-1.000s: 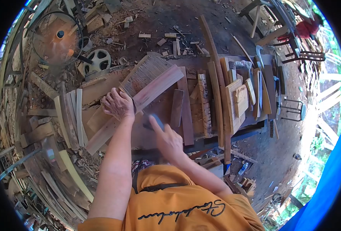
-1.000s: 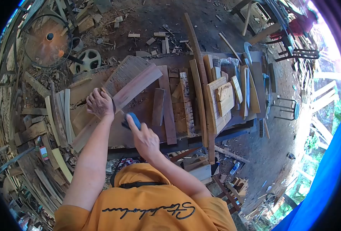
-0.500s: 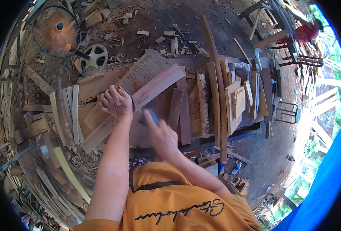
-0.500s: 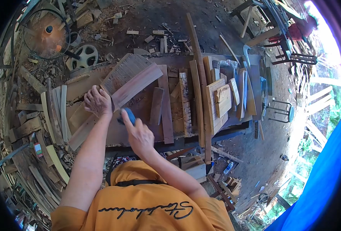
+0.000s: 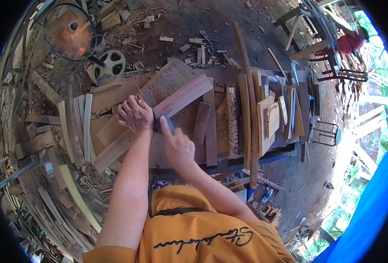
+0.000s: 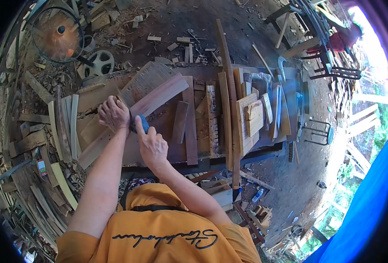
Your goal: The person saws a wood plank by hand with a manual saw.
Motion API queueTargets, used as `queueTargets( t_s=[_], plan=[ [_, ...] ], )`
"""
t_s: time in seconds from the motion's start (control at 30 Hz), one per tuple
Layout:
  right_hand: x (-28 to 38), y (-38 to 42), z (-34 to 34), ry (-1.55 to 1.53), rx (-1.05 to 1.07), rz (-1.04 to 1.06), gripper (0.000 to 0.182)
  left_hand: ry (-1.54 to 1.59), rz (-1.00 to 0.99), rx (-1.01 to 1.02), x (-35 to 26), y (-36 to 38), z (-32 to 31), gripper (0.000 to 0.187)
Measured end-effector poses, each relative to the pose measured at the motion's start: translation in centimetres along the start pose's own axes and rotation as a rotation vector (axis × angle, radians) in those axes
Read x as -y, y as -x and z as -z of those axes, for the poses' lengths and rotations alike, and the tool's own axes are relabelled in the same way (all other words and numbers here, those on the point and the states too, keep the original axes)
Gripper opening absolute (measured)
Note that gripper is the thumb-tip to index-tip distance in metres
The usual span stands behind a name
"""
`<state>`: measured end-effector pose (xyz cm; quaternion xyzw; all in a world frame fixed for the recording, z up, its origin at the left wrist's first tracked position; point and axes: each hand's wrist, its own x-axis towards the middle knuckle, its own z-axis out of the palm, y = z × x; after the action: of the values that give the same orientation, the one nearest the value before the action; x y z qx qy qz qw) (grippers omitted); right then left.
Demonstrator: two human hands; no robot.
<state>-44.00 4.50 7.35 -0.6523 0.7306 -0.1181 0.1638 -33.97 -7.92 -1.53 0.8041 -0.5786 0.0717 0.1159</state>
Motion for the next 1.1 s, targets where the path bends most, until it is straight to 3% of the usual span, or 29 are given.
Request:
queueTargets(
  t_s=[0.17, 0.4, 0.57, 0.63, 0.77, 0.93, 1.03, 1.1],
  plan=[
    [-0.8, 2.4, -0.6, 0.029, 0.077, -0.130, 0.057, 0.095, -0.016, -0.005, 0.1, 0.3, 0.2, 0.030],
    [0.7, -1.7, -2.1, 0.050, 0.098, -0.111, 0.024, 0.067, 0.018, -0.001, 0.2, 0.2, 0.0, 0.028],
    [-0.6, 1.8, 0.3, 0.000, 0.072, -0.108, 0.022, 0.077, 0.035, 0.042, -0.2, 0.0, 0.7, 0.028],
    [-0.7, 3.3, 1.2, 0.069, 0.204, -0.190, 0.020, 0.070, 0.043, 0.052, 0.0, 0.3, 0.6, 0.029],
    [0.9, -1.8, -2.5, 0.108, 0.053, -0.120, 0.019, 0.114, 0.016, 0.036, -0.1, 0.2, 0.7, 0.028],
    [-0.5, 0.8, -0.4, 0.095, 0.093, -0.090, 0.019, 0.123, 0.009, 0.013, -0.1, 0.2, 0.5, 0.029],
    [0.0, 1.4, 0.0, 0.131, 0.232, -0.181, 0.020, 0.126, 0.032, 0.043, 0.0, 0.3, 0.6, 0.029],
    [0.6, -1.4, -2.0, 0.101, 0.086, -0.104, 0.020, 0.114, 0.010, 0.000, 0.1, 0.2, 0.3, 0.028]
  ],
)
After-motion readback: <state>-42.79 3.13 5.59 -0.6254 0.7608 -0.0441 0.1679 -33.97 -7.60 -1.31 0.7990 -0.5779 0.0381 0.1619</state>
